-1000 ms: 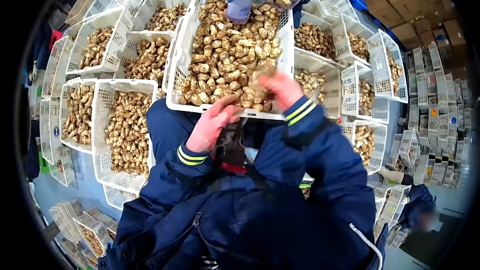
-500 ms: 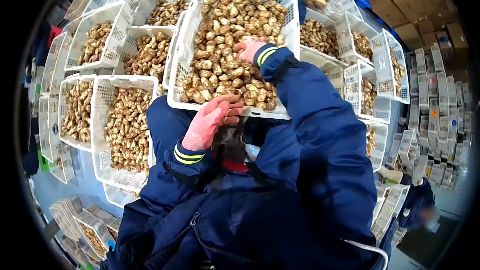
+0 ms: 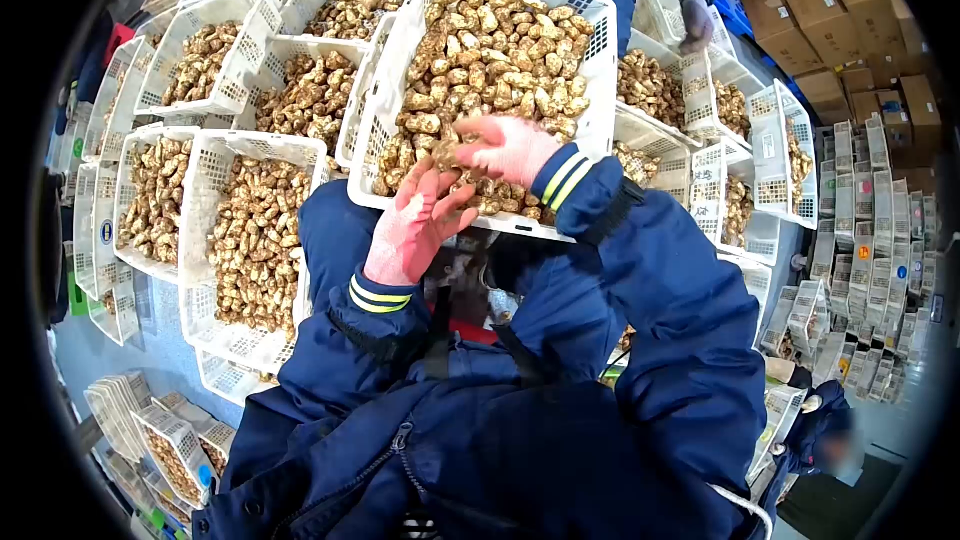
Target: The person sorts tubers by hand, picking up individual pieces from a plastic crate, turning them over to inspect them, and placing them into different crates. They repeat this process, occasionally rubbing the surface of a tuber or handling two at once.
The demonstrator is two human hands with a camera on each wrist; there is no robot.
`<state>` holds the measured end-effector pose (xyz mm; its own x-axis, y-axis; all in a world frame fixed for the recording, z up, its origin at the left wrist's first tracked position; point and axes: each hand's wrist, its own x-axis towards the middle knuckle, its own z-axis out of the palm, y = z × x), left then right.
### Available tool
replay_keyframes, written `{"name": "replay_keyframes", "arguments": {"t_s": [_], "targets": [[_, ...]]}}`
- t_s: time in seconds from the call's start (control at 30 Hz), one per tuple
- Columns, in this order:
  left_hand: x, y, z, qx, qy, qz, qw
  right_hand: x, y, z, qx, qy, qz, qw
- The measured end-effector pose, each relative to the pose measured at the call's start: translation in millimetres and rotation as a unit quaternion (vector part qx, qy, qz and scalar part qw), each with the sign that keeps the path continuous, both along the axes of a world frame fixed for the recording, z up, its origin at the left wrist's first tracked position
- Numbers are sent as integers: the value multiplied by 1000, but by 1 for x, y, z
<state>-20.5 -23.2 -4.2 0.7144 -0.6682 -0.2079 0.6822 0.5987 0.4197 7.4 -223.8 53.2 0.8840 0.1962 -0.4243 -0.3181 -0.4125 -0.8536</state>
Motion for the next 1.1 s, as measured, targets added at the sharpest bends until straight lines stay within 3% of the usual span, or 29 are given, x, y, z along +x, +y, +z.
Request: {"name": "replay_keyframes", "arguments": {"t_s": [0.03, 0.07, 0.1, 0.17, 0.2, 0.23, 0.3, 0.37, 0.5, 0.57, 0.63, 0.7, 0.77, 0.83, 0.9, 1.0, 1.03, 1.1], "targets": [[0, -2, 2, -61, 4, 24, 998, -1, 4, 7, -7, -39, 65, 997], [-2, -2, 4, -43, 24, 59, 997, 2, 8, 14, -88, -64, 48, 993], [-2, -1, 3, -41, 24, 58, 997, 11, 8, 23, -99, -8, 14, 995], [3, 4, 1, 41, 9, 62, 997, 36, -2, 17, -253, -131, -2, 959], [4, 6, 7, 58, 12, 72, 996, 50, -15, -7, -284, -135, -16, 949], [6, 9, 9, 59, 12, 73, 995, 59, -16, -13, -356, -125, 48, 925], [11, 14, 10, 67, 11, 82, 994, 67, -8, -29, -388, -46, 114, 913], [14, 19, 13, 73, 3, 85, 994, 66, 6, -44, -499, -29, 238, 833], [18, 22, 13, 49, -18, 60, 997, 56, 6, -59, -534, -56, 250, 806], [17, 20, 13, 14, -18, 53, 998, 57, 0, -52, -503, -10, 225, 834], [14, 20, 16, 37, -5, 57, 998, 45, -8, -33, -416, -56, 107, 901], [14, 17, 21, 46, 20, 108, 993, 39, -21, -19, -178, -98, 71, 976], [12, 12, 23, 41, 14, 128, 991, 25, -23, -10, 58, -71, 29, 995], [10, 8, 25, 32, 34, 107, 993, 12, 1, 41, 9, -69, 90, 993], [8, 6, 15, -53, 21, 72, 996, 8, 12, 29, 15, -58, 124, 990], [8, 12, 11, -39, 24, 74, 996, 13, 24, 30, 47, -97, 169, 980], [11, 15, 10, -29, 36, 76, 996, 21, 24, 29, -15, -40, 164, 985], [15, 20, 8, 17, 13, 98, 995, 26, 22, 29, -76, -42, 114, 990]]}}
